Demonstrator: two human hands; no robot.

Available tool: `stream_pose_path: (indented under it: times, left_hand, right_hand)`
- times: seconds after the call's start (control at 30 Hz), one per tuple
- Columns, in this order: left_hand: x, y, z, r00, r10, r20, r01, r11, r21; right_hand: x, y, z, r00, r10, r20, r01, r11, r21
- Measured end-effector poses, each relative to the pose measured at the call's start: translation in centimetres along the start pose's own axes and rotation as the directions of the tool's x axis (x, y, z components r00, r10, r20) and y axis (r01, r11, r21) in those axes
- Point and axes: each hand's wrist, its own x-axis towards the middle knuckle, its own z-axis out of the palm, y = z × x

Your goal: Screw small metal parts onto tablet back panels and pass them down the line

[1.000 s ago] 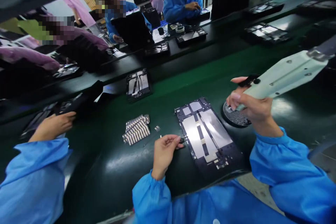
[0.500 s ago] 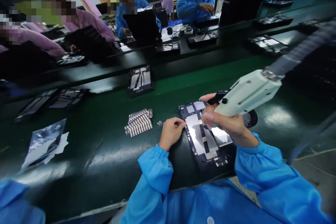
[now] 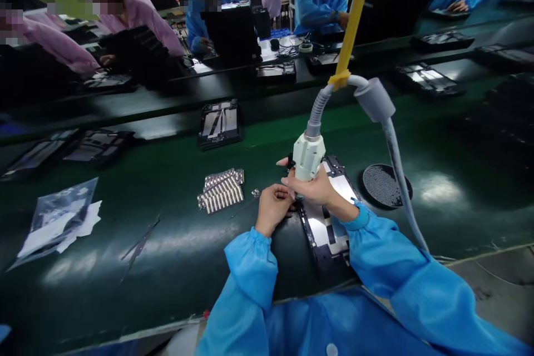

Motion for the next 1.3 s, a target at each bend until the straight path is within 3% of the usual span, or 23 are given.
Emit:
stream_pose_path:
  times: [0.37,0.7,0.87,1.0,1.17,1.3]
  left_hand:
    - [0.0,-0.4,0.0,1.0,0.014,-0.004,-0.014,1.0,-0.026]
    - [-0.1,-0.8,-0.2,0.997,0.077,-0.009,-0.078,0.997,-0.027]
    - [-0.1,-0.7,-0.2,0.997,0.081,0.009,-0.081,0.997,-0.013]
    - [-0.4,-0.2,-3.0,0.997,0.083,0.01,-0.083,0.996,0.019]
    - [-0.8,-0.4,-7.6,0.969,0.137,-0.208,-0.11,0.985,0.135]
    - [-0.6,-1.2,-8.4,0.935,0.19,-0.298,-0.11,0.958,0.263]
  right_hand:
    - [0.0,0.5,0.1,1.0,-0.017,0.0,0.017,0.999,-0.037]
    - [-0.9,1.4,0.5,0.997,-0.036,0.072,0.051,0.972,-0.228]
    - [-0.8,1.3,0.3,0.995,-0.044,0.091,0.062,0.977,-0.205]
    - [-0.8,0.9,0.2,0.995,0.023,0.096,-0.008,0.988,-0.153]
    - [-0.9,0.9,0.2,0.994,0.015,0.104,0.002,0.987,-0.159]
    - [-0.9,1.0,0.3,0.996,0.0,0.089,0.015,0.986,-0.165]
